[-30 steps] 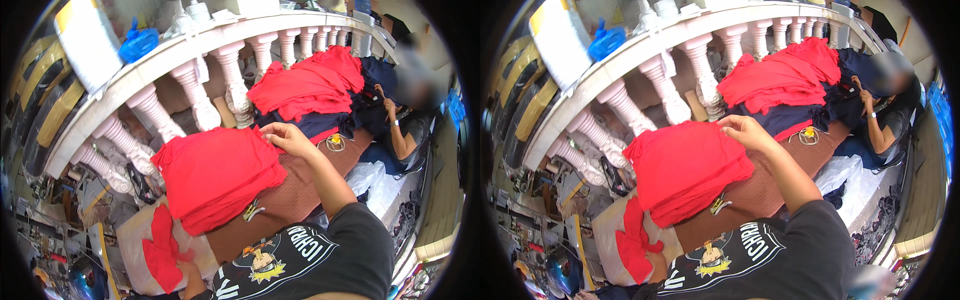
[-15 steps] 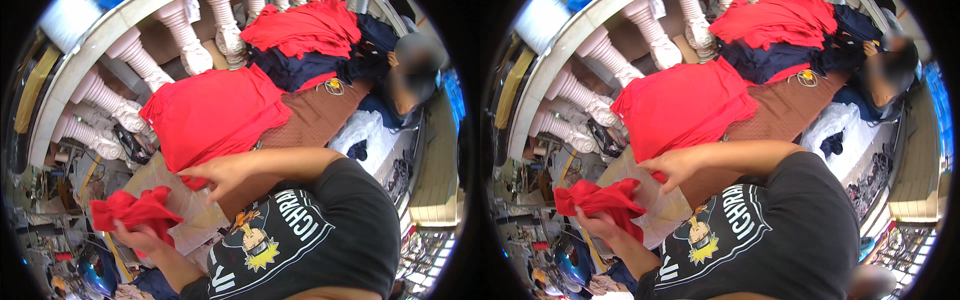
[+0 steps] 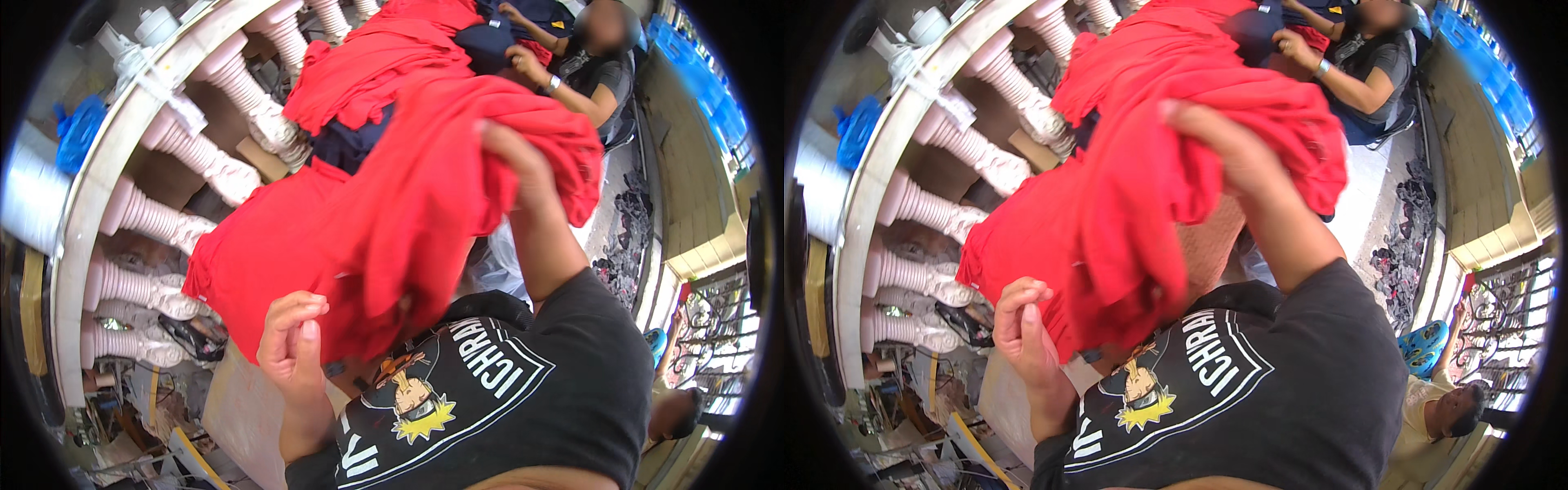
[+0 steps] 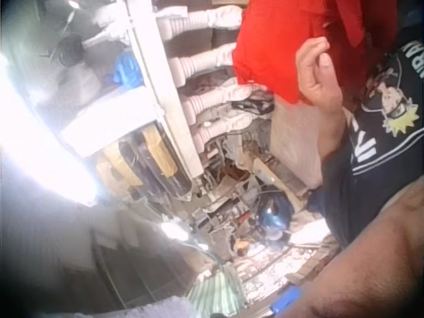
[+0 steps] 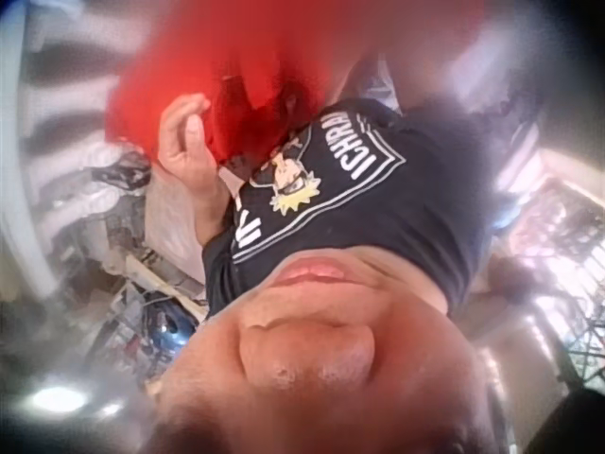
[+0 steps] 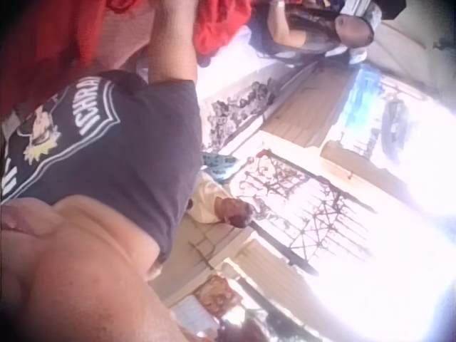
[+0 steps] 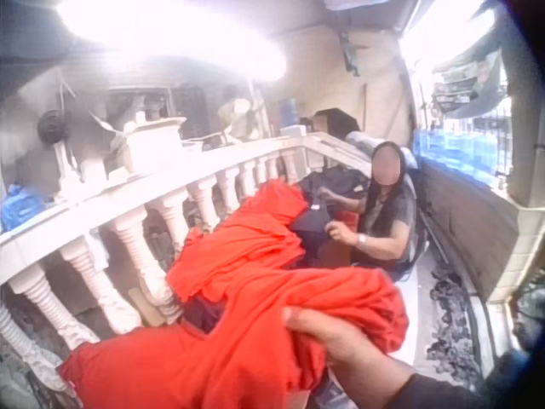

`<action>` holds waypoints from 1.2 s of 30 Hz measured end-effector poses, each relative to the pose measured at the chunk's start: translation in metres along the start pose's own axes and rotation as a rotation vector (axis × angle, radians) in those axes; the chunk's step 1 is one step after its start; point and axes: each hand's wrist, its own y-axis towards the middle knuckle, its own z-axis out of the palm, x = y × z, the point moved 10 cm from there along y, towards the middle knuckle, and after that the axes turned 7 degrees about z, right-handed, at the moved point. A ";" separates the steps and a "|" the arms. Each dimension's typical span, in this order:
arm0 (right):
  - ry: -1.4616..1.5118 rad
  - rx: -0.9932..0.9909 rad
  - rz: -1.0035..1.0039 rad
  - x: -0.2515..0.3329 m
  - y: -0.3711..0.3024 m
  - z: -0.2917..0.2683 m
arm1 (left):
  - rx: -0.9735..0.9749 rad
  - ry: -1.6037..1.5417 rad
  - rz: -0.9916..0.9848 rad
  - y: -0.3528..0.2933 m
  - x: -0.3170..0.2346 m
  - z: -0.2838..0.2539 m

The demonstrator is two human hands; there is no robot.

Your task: The person organizes and stacks red garments on a table, including checking a small box and placing it on a nearby shelf.

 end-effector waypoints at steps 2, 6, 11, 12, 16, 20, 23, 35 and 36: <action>-0.031 -0.125 -0.101 0.042 -0.019 -0.048 | 0.096 -0.046 -0.020 0.013 0.023 0.033; -0.070 -0.323 -0.202 0.098 -0.050 -0.129 | 0.224 -0.086 -0.143 0.029 0.062 0.099; -0.099 -0.505 -0.275 0.155 -0.097 -0.206 | 0.379 -0.051 -0.183 0.039 0.108 0.156; -0.108 -0.528 -0.299 0.169 -0.103 -0.215 | 0.426 -0.047 -0.186 0.043 0.115 0.167; -0.110 -0.574 -0.273 0.187 -0.089 -0.259 | 0.386 -0.034 -0.282 0.051 0.142 0.181; -0.098 -0.561 -0.110 0.171 -0.014 -0.284 | 0.360 -0.006 -0.352 0.051 0.168 0.191; -0.461 -0.677 -0.268 0.184 0.103 -0.312 | 0.304 0.068 -0.415 0.045 0.173 0.182; -1.490 -0.166 0.398 0.200 0.408 -0.317 | 0.121 0.096 -0.531 0.032 0.165 0.154; -1.807 0.068 0.496 0.155 0.402 -0.297 | 0.101 0.125 -0.527 0.031 0.160 0.147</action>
